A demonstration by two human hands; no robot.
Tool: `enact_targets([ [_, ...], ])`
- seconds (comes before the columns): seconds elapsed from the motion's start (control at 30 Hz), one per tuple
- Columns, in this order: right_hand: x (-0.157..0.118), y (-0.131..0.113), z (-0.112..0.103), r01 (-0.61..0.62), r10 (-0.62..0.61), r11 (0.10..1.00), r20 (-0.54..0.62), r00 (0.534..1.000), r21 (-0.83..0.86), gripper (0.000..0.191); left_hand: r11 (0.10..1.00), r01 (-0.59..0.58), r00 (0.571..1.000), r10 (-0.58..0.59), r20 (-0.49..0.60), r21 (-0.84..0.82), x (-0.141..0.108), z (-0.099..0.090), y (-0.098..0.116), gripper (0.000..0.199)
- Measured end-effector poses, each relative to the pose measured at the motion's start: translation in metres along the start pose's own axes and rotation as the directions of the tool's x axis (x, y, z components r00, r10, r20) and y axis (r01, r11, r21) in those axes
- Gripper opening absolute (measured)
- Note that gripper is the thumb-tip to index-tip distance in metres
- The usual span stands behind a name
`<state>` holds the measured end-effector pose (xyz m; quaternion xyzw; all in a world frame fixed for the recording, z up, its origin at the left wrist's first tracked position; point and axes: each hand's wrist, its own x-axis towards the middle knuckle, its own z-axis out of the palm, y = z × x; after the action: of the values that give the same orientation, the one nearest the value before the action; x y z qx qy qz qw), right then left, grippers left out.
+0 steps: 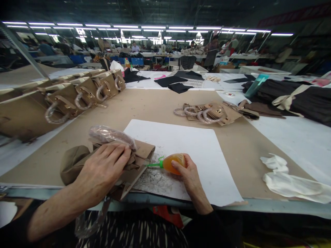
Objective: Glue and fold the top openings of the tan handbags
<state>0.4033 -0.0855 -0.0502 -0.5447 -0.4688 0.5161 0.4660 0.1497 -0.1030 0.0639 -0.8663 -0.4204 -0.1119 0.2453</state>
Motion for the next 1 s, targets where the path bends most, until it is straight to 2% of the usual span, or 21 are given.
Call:
enact_targets([
  [0.23, -0.001, 0.006, 0.000, -0.025, 0.022, 0.998, 0.059, 0.998, 0.055, 0.034, 1.000, 0.003, 1.000, -0.003, 0.003, -0.008, -0.001, 0.001, -0.001, 0.032],
  [0.53, -0.017, -0.008, 0.005, -0.059, 0.046, 0.995, 0.141, 0.989, 0.086, 0.028, 0.999, -0.044, 0.996, 0.043, 0.073, 0.015, 0.006, -0.011, -0.003, 0.032],
  [0.83, -0.033, -0.015, 0.009, -0.100, 0.076, 0.989, 0.207, 0.975, 0.111, 0.027, 0.999, -0.031, 0.992, 0.027, 0.125, 0.031, 0.005, -0.012, -0.002, 0.031],
  [1.0, -0.040, -0.015, 0.012, -0.104, 0.079, 0.985, 0.181, 0.980, 0.134, 0.028, 0.999, -0.033, 0.995, 0.030, 0.100, 0.030, 0.006, -0.013, -0.001, 0.029],
])
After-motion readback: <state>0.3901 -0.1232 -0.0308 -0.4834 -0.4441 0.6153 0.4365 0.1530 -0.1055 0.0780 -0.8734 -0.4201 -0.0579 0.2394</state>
